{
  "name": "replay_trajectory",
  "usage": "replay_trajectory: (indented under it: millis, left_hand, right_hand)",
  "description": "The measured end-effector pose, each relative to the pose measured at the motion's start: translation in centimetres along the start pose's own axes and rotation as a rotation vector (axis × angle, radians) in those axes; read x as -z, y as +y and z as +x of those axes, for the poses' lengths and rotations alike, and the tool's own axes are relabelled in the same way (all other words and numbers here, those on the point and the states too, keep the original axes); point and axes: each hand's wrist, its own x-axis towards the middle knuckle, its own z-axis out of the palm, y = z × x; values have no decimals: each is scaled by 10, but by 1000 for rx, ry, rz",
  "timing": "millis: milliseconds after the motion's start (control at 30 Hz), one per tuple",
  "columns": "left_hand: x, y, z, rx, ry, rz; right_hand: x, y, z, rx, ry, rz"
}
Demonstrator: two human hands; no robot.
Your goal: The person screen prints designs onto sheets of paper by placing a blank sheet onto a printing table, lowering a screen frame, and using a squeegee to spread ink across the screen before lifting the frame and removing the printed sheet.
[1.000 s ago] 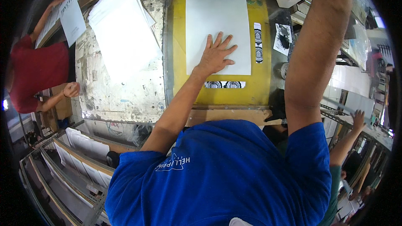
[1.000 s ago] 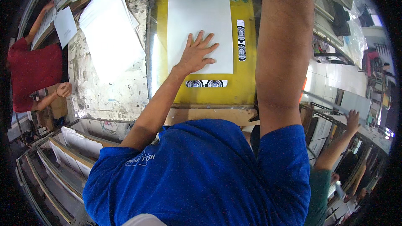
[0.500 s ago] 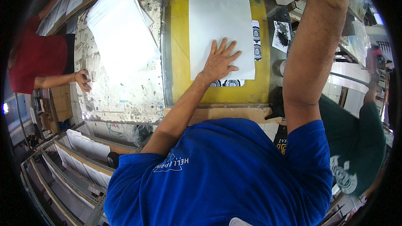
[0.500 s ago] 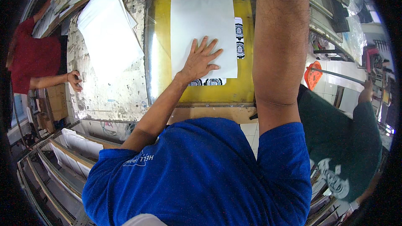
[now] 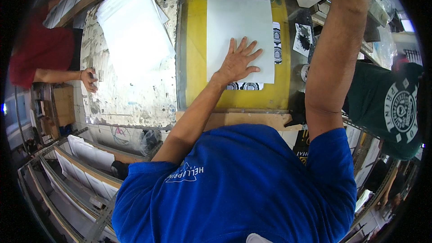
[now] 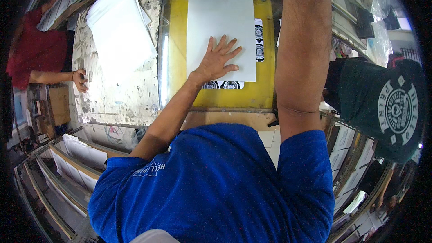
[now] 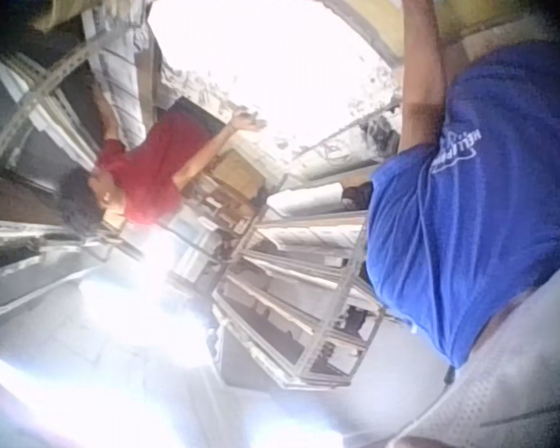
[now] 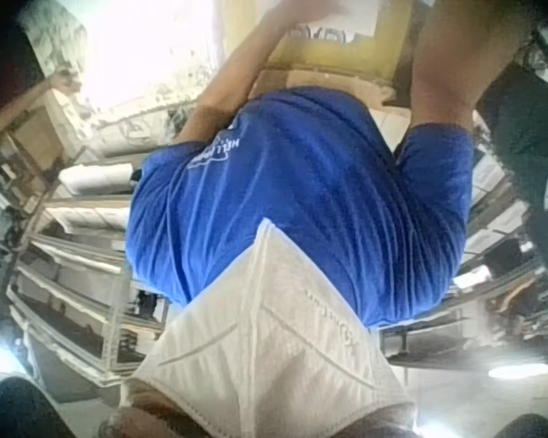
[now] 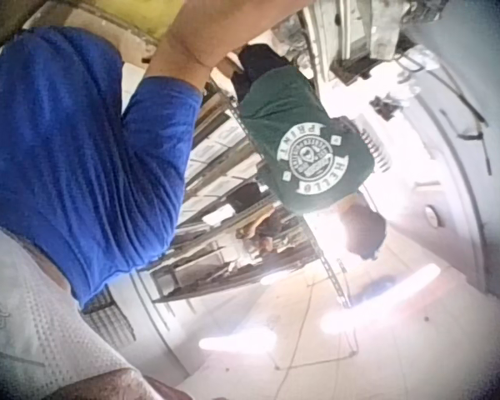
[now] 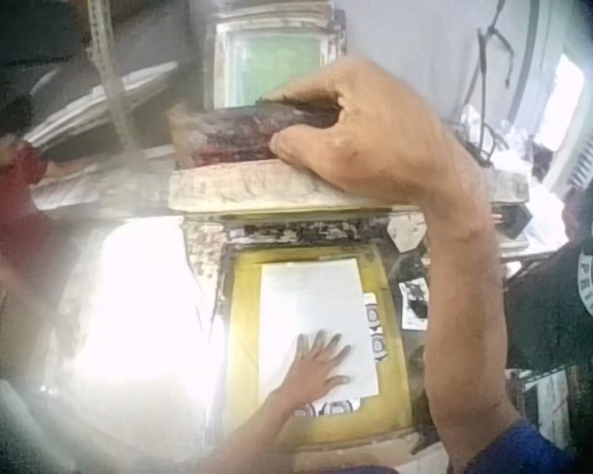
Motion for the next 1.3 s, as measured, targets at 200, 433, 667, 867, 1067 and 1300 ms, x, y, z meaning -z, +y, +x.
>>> replay_trajectory:
  millis: [200, 433, 667, 867, 1067, 1300]
  left_hand:
    - [103, 15, -32, 185, 724, -608]
    - [162, 36, -116, 443, 1127, -1158]
    - [50, 0, -202, 620, 782, -656]
    - [33, -7, -208, 660, 620, -85]
    - [35, -6, -210, 693, 592, -107]
    - [42, -2, -210, 672, 610, -141]
  right_hand:
    - [3, -22, -19, -270, -219, 144]
    - [-24, -94, -140, -190, -119, -94]
    - [-101, -108, -242, -450, -371, 221]
    - [-138, -122, -282, -521, -743, 64]
    - [-189, -64, -281, -554, -554, 74]
    - [-248, 35, -239, -416, -355, -52]
